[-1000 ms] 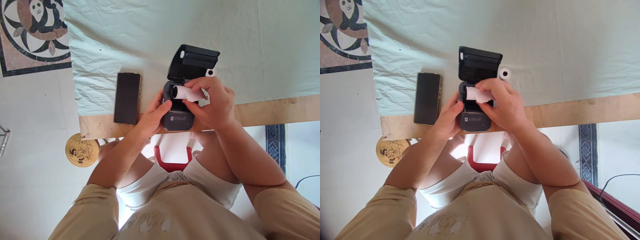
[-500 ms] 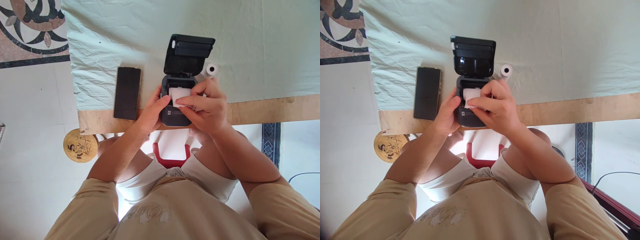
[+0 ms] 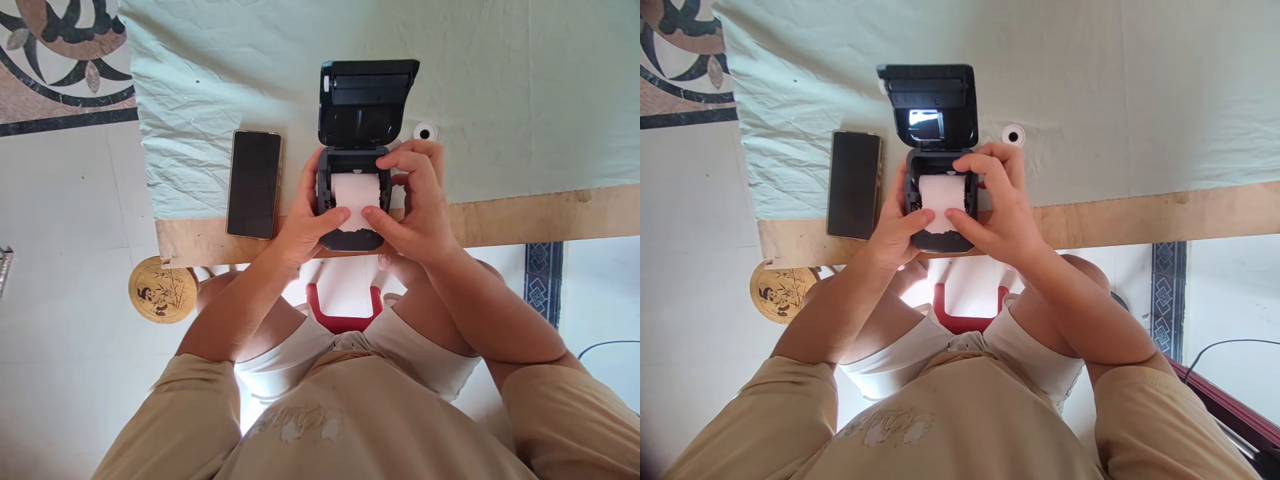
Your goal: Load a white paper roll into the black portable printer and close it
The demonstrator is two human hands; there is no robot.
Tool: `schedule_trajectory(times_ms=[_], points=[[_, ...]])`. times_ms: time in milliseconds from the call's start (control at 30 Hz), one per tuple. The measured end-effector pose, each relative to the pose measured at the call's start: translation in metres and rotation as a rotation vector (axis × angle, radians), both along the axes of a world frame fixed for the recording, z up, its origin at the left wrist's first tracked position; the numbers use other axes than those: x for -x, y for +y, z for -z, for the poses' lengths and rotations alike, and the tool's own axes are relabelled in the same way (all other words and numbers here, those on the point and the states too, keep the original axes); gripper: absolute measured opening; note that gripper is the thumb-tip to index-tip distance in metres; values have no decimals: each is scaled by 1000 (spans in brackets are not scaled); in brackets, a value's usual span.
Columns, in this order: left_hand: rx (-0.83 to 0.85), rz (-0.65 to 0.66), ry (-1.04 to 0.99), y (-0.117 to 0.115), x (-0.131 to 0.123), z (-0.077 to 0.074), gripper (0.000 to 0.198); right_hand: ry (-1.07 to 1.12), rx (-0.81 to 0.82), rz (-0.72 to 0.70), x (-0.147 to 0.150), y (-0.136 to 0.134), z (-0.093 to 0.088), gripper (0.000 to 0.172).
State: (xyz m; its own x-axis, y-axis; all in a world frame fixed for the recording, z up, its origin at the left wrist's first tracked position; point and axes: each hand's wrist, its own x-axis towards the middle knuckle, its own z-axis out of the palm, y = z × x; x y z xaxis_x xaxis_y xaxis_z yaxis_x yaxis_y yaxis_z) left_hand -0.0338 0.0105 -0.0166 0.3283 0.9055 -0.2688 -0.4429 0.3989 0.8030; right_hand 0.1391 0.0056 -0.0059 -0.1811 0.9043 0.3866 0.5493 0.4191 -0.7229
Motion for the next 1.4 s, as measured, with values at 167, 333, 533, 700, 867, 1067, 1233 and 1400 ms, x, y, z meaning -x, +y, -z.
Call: schedule_trajectory(times_ms=[167, 333, 533, 700, 867, 1067, 1233, 1400], points=[[-16, -5, -12, -1, -2, -2, 77, 44, 79, -89, -2, -1, 1, 57], [15, -18, 60, -1, -3, -3, 76, 134, 80, -50, -5, 2, 8, 59], [-95, 87, 106, -1, 0, 1, 88, 343, 57, 35, -12, 10, 8, 58], [-178, 141, 119, 2, 4, 11, 92, 453, 46, 13, -12, 13, 8, 50], [-136, 110, 162, 1, 6, 19, 94, 375, -32, 2, -12, 13, 13, 35], [-72, 68, 159, -1, 5, 16, 96, 258, -7, -63, -15, 12, 12, 33], [-70, 43, 110, -1, 2, 10, 91, 206, -97, -134, -14, 13, 13, 28], [-74, 9, 55, -2, -2, 6, 87, 273, 20, -121, -14, 9, 12, 33]])
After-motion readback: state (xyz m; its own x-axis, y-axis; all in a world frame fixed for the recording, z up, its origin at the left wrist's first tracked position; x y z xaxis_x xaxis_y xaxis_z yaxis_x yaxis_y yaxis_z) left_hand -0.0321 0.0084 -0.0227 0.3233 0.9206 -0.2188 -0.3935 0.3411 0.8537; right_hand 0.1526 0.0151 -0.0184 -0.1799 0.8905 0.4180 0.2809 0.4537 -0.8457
